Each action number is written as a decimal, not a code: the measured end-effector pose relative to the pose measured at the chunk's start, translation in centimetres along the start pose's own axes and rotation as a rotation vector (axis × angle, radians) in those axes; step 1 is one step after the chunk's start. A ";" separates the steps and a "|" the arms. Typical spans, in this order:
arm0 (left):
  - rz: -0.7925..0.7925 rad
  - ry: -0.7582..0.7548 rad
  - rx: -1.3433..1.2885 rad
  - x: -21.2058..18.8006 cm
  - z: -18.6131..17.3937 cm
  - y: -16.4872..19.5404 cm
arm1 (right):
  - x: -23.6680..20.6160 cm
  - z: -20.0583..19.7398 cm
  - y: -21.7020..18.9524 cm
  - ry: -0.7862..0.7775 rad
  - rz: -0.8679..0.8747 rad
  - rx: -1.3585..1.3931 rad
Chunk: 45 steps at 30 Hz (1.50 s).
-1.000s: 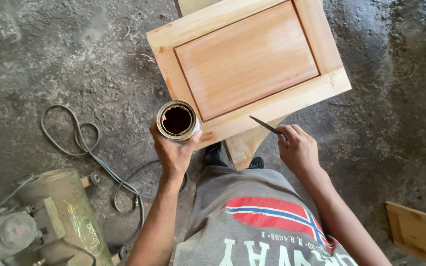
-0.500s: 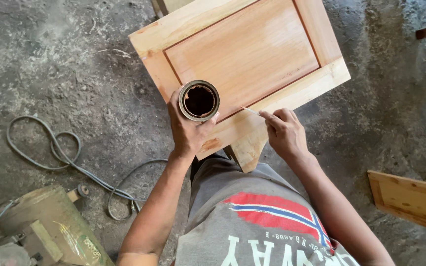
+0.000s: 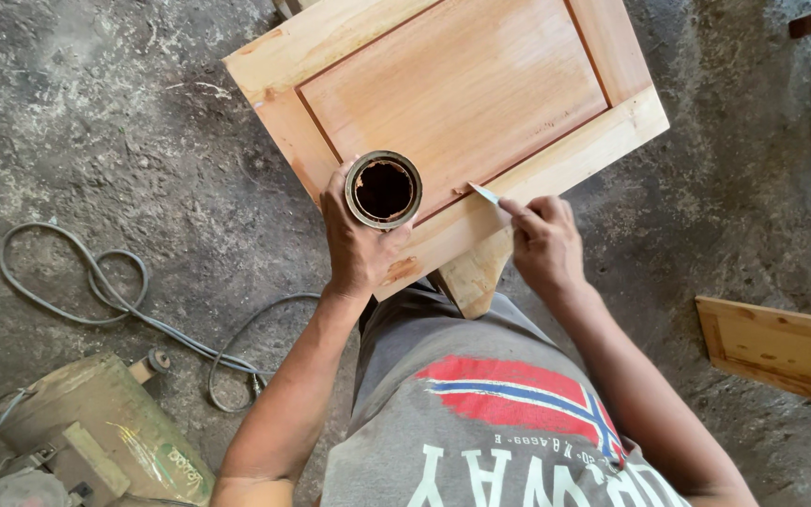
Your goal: The person holds an open can of wood stain in one hand and applies stain to a wooden cabinet door panel with a small brush, coating the frame edges and corners. They then carry the can across the workshop, set it on a table, and pick up a piece of sandpaper.
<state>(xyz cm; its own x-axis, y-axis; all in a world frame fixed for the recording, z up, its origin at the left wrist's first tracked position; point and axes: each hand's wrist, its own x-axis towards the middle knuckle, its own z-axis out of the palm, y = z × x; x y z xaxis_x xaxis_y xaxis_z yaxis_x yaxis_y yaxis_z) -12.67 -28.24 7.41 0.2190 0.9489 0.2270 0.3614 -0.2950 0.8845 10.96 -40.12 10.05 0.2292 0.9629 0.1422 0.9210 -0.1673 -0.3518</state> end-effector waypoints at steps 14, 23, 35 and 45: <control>0.044 -0.016 0.017 0.3 -0.4 0.2 | -0.1 1.0 -3.0 -0.073 -0.024 0.131; 0.045 -0.004 0.028 0.0 0.1 0.1 | -1.0 1.1 -0.9 -0.069 0.013 0.076; 0.033 -0.034 0.013 -0.2 0.2 0.4 | -0.8 0.7 1.8 -0.005 0.065 -0.055; 0.054 -0.031 0.007 -0.3 0.2 0.9 | 0.0 0.4 1.5 -0.048 0.093 0.067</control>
<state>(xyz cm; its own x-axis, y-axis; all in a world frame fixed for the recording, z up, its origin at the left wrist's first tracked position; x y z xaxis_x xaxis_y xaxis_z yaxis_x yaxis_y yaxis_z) -12.28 -28.84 8.04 0.2664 0.9278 0.2612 0.3546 -0.3463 0.8685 12.17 -40.26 9.15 0.2960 0.9531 0.0624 0.8729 -0.2434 -0.4228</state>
